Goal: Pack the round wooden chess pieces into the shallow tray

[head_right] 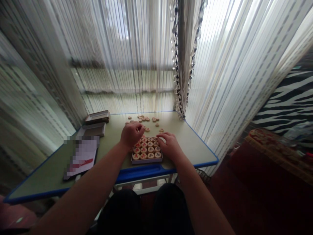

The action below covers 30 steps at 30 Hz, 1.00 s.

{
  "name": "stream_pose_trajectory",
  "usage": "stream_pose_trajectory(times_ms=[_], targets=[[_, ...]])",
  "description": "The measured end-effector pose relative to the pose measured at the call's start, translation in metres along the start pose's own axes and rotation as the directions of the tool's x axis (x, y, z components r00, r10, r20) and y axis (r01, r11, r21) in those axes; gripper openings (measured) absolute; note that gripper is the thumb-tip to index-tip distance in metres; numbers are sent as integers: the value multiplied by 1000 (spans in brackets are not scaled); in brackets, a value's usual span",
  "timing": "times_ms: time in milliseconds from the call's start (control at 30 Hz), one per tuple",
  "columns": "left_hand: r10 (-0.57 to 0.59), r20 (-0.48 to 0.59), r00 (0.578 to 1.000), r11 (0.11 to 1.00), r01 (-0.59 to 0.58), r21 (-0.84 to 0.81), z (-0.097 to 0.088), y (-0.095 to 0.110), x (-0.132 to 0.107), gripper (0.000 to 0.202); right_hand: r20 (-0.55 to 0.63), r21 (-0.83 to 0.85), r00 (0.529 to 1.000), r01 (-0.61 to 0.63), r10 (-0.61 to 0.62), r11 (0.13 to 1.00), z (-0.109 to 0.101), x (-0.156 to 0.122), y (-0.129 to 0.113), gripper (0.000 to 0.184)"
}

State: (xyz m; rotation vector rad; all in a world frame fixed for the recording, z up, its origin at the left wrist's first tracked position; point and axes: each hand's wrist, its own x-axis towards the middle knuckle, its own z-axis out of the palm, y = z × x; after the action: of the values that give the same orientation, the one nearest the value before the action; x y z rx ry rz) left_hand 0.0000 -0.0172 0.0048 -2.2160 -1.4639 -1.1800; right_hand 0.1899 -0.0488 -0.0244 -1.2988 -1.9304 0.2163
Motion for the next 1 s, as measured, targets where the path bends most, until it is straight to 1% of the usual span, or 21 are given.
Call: stream_pose_trajectory(times_ms=[67,167,267,367,433,533,600,667,733,767,800,833,900,1000], targets=[[13,3,1000,1000,-13,-3,0,1,0,24,-28,-5,999,-30,30,1000,2,4,2,22],[4,-10,1000,1000,-4,16,0,1,0,24,-6,7,1000,-31,31,1000,5,9,5,19],[-92,-78,993,993,97,71,-1,-2,1,25,20,20,1000,-2,1,1000,6,10,6,19],[-201,-164,966,972,217,90,0,-9,2,26,5,19,1000,-1,1,1000,6,9,6,21],[-237,-193,952,963,257,85,1,-12,2,27,-2,23,1000,-5,5,1000,7,9,5,21],[-253,-187,949,960,270,74,2,-12,2,28,15,29,1000,3,-4,1000,7,8,5,19],[-261,-162,951,960,274,62,1,-11,2,28,25,36,1000,6,-6,999,7,8,5,18],[-261,-80,962,963,265,47,-1,-10,2,29,28,49,1000,0,-1,999,6,9,4,18],[-220,93,971,975,220,13,-4,-12,3,29,26,67,1000,0,-2,998,6,9,4,19],[-181,195,964,982,187,-12,-6,-14,3,28,24,77,1000,1,-3,997,6,9,5,19],[-138,283,949,987,155,-39,-8,-16,4,28,18,85,1000,0,-1,996,6,9,5,19],[-100,346,933,989,131,-66,-10,-19,4,26,10,92,1000,-2,2,996,6,9,6,20],[-60,418,906,987,118,-113,-15,-23,6,24,5,99,1000,-8,8,995,6,9,7,20],[-46,515,856,979,142,-149,-22,-26,7,23,25,90,1000,-2,0,996,7,8,8,21]])
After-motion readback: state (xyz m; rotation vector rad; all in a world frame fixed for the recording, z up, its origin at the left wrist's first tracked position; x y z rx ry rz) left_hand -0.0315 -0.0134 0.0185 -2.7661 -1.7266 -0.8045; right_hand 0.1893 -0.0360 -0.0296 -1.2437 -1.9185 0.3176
